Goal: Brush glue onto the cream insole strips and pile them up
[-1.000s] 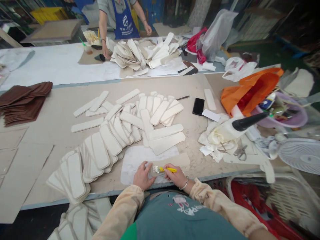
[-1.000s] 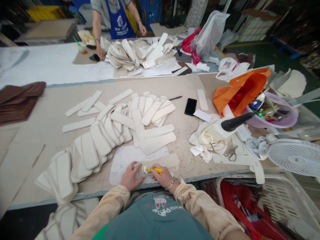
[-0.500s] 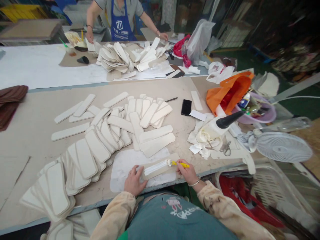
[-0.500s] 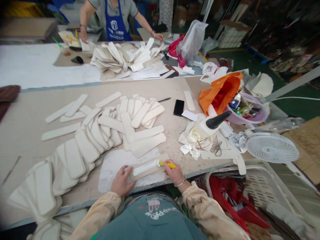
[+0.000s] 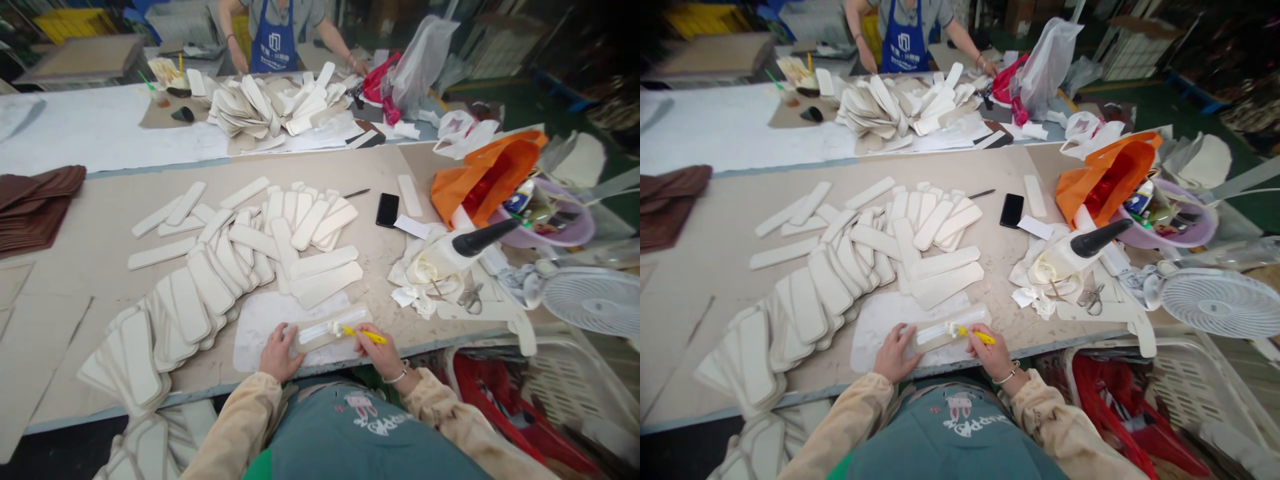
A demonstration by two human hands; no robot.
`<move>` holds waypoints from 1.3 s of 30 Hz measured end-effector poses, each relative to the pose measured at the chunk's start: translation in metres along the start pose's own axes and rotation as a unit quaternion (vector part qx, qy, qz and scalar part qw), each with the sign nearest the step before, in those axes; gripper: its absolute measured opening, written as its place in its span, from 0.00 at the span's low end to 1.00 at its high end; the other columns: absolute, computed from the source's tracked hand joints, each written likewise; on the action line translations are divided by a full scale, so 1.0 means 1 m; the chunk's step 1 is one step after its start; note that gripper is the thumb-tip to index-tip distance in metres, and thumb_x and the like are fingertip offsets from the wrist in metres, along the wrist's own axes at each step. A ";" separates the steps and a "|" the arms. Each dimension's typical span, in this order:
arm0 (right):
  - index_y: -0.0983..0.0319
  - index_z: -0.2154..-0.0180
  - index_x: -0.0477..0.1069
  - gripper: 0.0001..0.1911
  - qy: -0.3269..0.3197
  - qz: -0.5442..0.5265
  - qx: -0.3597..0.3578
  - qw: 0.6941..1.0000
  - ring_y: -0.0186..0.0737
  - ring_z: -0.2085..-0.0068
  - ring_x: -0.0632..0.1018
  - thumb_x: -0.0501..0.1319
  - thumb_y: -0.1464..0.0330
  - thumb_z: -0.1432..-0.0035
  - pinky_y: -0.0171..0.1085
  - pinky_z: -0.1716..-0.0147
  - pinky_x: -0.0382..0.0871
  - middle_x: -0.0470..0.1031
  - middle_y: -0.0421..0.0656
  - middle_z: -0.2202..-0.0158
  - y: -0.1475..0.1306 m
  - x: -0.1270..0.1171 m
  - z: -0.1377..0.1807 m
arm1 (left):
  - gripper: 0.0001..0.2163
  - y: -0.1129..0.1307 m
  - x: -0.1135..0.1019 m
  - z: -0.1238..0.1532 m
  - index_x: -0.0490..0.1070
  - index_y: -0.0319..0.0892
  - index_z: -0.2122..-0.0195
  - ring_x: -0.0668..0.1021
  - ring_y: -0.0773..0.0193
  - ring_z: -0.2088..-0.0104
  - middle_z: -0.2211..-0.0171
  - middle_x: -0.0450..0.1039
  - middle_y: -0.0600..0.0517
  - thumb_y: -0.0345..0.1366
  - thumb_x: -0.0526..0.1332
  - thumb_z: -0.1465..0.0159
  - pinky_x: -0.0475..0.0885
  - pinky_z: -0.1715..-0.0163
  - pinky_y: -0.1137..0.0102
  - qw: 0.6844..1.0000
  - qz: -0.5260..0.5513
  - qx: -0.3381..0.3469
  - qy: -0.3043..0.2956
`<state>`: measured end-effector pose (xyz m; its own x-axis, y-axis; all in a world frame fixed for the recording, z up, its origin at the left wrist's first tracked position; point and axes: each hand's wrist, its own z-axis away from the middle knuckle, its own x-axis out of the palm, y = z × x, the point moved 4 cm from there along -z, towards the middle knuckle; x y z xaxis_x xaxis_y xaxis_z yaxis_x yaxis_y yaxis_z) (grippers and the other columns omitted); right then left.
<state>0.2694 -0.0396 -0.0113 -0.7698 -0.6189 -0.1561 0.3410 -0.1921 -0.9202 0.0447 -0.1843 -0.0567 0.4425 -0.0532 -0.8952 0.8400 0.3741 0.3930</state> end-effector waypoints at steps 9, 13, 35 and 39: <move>0.61 0.65 0.66 0.15 -0.102 -0.039 0.034 0.993 0.30 0.82 0.72 0.52 0.56 0.44 0.28 0.81 0.68 0.70 0.35 0.81 0.007 0.078 -0.017 | 0.29 0.001 0.002 0.000 0.59 0.46 0.46 0.64 0.53 0.49 0.45 0.53 0.44 0.43 0.61 0.50 0.65 0.53 0.61 1.000 0.004 0.003 0.010; 0.61 0.65 0.66 0.14 -0.121 -0.049 0.051 0.990 0.29 0.82 0.71 0.52 0.57 0.44 0.28 0.81 0.68 0.70 0.35 0.81 0.012 0.084 -0.016 | 0.28 0.001 0.001 0.001 0.60 0.45 0.47 0.65 0.52 0.49 0.45 0.53 0.44 0.44 0.61 0.50 0.66 0.53 0.61 1.000 0.004 0.008 0.016; 0.60 0.65 0.66 0.17 0.032 0.041 0.030 0.998 0.34 0.81 0.72 0.52 0.54 0.44 0.32 0.79 0.68 0.70 0.37 0.81 0.027 -0.031 -0.008 | 0.28 0.001 0.000 -0.001 0.59 0.48 0.46 0.67 0.55 0.52 0.46 0.55 0.46 0.43 0.61 0.49 0.67 0.54 0.61 1.000 -0.001 0.007 0.016; 0.60 0.65 0.67 0.18 0.064 0.056 0.017 0.996 0.36 0.80 0.72 0.53 0.53 0.45 0.34 0.78 0.69 0.70 0.38 0.81 0.029 -0.056 -0.010 | 0.28 0.002 0.000 -0.001 0.60 0.47 0.46 0.67 0.54 0.51 0.46 0.55 0.45 0.42 0.61 0.49 0.67 0.53 0.61 1.000 -0.001 0.015 0.019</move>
<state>0.3173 -0.0031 -0.0323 -0.7873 -0.5368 -0.3032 0.4450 -0.1545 -0.8821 0.0459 -0.1827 -0.0566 0.4292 -0.0184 -0.9030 0.8498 0.3469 0.3968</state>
